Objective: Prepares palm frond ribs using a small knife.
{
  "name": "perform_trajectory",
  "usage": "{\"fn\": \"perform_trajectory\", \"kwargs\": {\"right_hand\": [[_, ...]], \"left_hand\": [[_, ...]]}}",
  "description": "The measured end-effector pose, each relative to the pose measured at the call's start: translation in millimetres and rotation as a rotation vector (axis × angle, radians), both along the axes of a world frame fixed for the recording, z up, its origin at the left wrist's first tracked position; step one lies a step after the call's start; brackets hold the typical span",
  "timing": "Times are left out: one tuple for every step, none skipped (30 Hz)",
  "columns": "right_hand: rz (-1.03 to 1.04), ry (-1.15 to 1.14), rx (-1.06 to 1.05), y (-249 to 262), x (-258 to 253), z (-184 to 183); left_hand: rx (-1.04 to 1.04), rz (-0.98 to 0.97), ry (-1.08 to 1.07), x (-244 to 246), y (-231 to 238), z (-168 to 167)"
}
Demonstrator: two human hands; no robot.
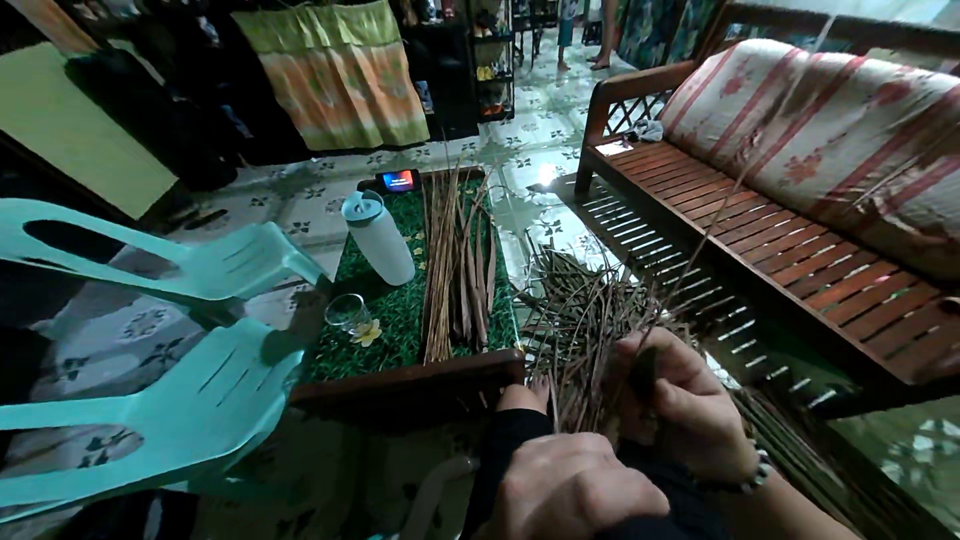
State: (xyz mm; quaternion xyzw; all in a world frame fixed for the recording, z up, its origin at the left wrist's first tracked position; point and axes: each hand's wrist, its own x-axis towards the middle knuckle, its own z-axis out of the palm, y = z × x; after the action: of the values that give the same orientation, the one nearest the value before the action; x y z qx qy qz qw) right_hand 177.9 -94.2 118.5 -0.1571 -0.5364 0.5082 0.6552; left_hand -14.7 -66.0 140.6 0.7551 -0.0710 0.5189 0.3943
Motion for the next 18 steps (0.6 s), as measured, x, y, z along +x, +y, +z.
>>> {"fn": "perform_trajectory", "kwargs": {"right_hand": [[-0.013,0.019,0.003,0.0,0.3,-1.0],[-0.031,0.037,0.002,0.4,1.9,-0.2],[-0.051,0.050,0.001,0.8,3.8,1.9],[-0.067,0.067,-0.001,1.4,5.9,4.4],[-0.081,0.070,-0.002,2.1,8.6,7.0],[-0.097,0.070,-0.007,3.1,11.3,9.3],[-0.116,0.072,-0.015,4.4,14.1,11.3],[-0.144,0.070,-0.028,5.9,17.2,13.6],[-0.177,0.060,-0.039,8.0,20.9,16.2],[-0.211,0.051,-0.048,10.8,25.2,18.9],[-0.235,0.048,-0.049,14.1,30.1,21.5],[-0.253,0.043,-0.047,17.6,34.8,24.1],[-0.269,0.034,-0.042,21.1,39.1,26.1],[-0.273,0.029,-0.034,24.3,42.2,27.9],[-0.277,0.026,-0.030,27.0,44.3,30.0],[-0.280,0.029,-0.024,29.5,46.2,32.1],[-0.293,0.032,-0.025,31.6,48.1,34.1],[-0.304,0.033,-0.025,33.9,51.6,35.2]], "left_hand": [[-0.002,0.002,0.002,-0.4,-2.7,0.0],[0.006,0.014,0.006,-0.1,-5.9,0.4],[0.015,0.017,0.007,0.3,-8.6,0.7],[0.023,0.010,0.013,0.1,-10.6,0.8],[0.029,0.000,0.026,-0.3,-11.8,1.2],[0.032,-0.002,0.035,-0.4,-13.2,1.5],[0.031,-0.004,0.036,-0.3,-14.0,1.3],[0.025,-0.007,0.028,0.4,-14.6,1.3],[0.021,0.001,0.021,1.2,-15.4,1.7],[0.016,0.007,0.016,1.6,-16.4,1.5],[0.010,0.007,0.016,1.3,-17.3,0.7],[0.006,-0.002,0.020,0.4,-17.9,-0.5],[0.009,-0.010,0.022,-0.2,-17.6,-1.5],[0.022,-0.012,0.025,-0.5,-16.4,-2.4],[0.035,-0.014,0.028,-1.1,-15.1,-3.0],[0.035,-0.015,0.033,-1.9,-14.6,-3.2],[0.029,-0.014,0.041,-2.9,-14.8,-3.3],[0.023,-0.019,0.046,-3.8,-15.1,-3.7]]}}
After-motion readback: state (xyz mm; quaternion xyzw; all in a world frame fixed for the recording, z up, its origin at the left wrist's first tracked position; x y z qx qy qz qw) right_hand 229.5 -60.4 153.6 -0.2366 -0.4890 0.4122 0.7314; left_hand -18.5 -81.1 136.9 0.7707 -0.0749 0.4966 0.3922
